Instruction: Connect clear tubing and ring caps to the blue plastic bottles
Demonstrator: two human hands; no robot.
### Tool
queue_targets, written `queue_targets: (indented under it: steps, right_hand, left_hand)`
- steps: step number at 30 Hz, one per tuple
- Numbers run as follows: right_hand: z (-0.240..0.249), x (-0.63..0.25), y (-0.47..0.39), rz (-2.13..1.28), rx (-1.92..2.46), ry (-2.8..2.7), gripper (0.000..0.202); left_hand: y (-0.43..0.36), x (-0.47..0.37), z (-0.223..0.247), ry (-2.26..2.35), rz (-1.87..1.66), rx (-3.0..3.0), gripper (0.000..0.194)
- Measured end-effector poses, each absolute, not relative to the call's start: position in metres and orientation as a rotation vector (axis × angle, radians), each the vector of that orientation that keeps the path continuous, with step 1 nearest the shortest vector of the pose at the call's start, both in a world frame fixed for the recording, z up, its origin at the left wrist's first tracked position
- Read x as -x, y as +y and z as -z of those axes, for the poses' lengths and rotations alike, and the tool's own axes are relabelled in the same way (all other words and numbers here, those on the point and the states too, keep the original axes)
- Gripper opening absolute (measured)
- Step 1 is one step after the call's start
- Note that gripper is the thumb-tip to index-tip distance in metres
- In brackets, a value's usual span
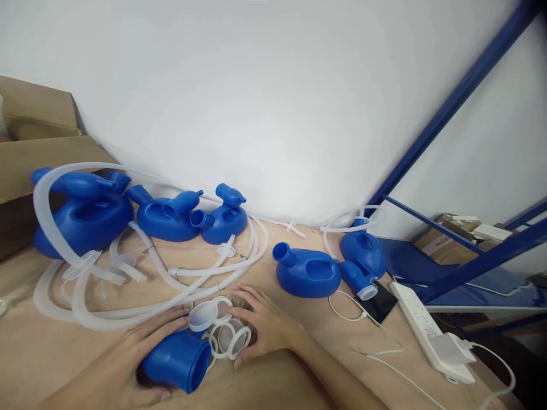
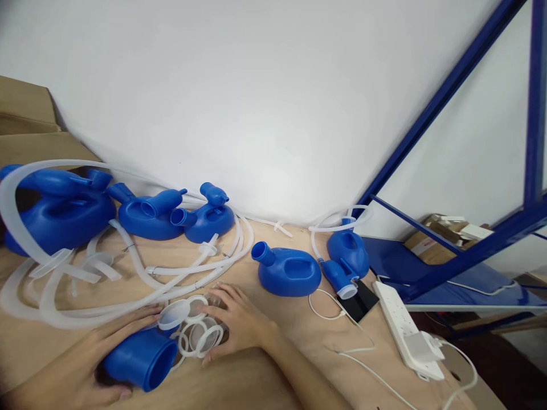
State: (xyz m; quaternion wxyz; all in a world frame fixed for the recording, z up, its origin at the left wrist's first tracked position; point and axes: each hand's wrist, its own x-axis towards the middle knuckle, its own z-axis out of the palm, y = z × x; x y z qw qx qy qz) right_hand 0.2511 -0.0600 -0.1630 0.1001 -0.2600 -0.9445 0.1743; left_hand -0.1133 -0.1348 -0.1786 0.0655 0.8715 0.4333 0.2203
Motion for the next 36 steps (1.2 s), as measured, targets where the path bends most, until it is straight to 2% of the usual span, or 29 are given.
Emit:
queue_targets:
  steps: [9,17,23,26,32,36]
  right_hand:
    - [0.161,-0.242,-0.068,-0.526,0.921,-2.763,0.121]
    - [0.163,-0.255,-0.047,-0.556,0.959,-2.746,0.117]
    - [0.172,-0.282,-0.021,-0.466,1.113,-2.596,0.11]
    - [0.177,-0.287,-0.014,-0.464,1.147,-2.502,0.113]
    - [0.178,-0.296,-0.018,-0.391,1.121,-2.363,0.096]
    - [0.174,-0.313,-0.041,-0.227,1.018,-2.354,0.082]
  left_hand:
    - [-0.118,0.096,0.194,1.173,-0.6,-2.359,0.092]
    - [-0.108,0.021,0.185,1.154,-0.803,-2.279,0.092]
    - [-0.071,-0.013,0.184,1.225,-0.819,-2.258,0.089]
    - [-0.048,-0.019,0.182,1.24,-0.818,-2.236,0.095]
    - [-0.032,0.007,0.185,1.109,-0.793,-2.31,0.124]
    - [-0.064,0.038,0.178,1.037,-0.683,-2.567,0.123]
